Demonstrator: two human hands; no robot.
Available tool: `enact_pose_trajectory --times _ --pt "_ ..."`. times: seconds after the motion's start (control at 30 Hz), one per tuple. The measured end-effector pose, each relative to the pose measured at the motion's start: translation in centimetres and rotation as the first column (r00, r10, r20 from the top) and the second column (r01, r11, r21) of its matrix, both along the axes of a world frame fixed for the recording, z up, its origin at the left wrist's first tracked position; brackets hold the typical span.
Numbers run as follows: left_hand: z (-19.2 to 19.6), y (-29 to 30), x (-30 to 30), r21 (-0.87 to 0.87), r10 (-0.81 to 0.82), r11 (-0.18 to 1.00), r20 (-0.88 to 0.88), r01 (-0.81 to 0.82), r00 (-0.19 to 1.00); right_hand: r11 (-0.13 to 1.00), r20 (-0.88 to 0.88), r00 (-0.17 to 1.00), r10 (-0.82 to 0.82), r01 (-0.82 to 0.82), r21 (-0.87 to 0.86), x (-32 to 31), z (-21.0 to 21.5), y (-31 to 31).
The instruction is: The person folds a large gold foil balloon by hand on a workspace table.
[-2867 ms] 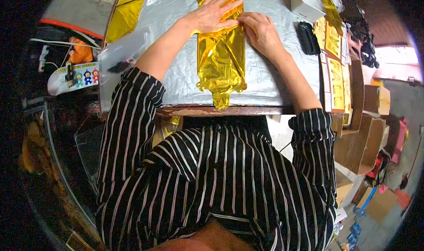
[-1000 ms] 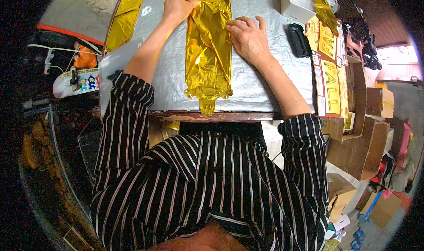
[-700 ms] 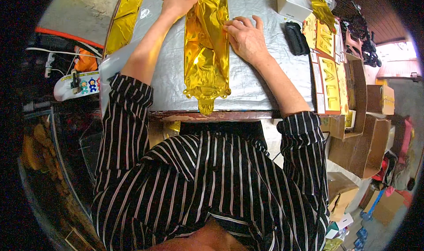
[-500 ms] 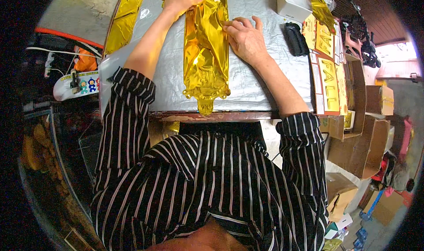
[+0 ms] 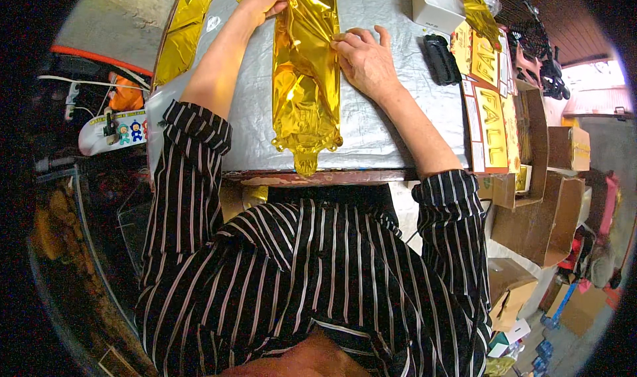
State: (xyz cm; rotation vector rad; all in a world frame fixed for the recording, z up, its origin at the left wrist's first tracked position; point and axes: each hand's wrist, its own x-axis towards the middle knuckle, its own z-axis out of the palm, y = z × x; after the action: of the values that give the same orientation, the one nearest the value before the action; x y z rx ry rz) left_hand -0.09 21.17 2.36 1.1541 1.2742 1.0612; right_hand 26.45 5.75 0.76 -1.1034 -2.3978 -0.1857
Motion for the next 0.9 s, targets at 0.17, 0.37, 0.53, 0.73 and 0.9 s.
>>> enact_pose_trajectory --times 0.17,0.37,0.53,0.73,0.9 --pt "0.6 -1.2 0.3 0.025 0.019 1.000 -0.033 -0.018 0.999 1.000 -0.018 1.000 0.001 -0.001 0.009 -0.1 0.2 0.0" --pt "0.0 -0.7 -1.6 -0.022 0.054 0.998 0.003 -0.054 0.999 0.999 -0.037 0.999 0.039 -0.039 0.018 -1.3 0.5 0.0" --pt "2.2 -1.9 2.7 0.018 0.123 0.992 0.087 -0.125 0.989 1.000 -0.022 1.000 -0.013 0.014 0.005 0.4 0.1 -0.1" --pt "0.9 1.4 0.6 -0.149 0.139 0.979 -0.004 -0.138 0.990 1.000 -0.038 0.999 0.012 -0.012 0.005 -0.4 0.3 0.0" --pt "-0.8 3.4 -0.3 -0.173 0.191 0.963 -0.102 -0.207 0.976 1.000 -0.027 1.000 0.005 -0.005 0.008 -0.4 0.2 -0.1"
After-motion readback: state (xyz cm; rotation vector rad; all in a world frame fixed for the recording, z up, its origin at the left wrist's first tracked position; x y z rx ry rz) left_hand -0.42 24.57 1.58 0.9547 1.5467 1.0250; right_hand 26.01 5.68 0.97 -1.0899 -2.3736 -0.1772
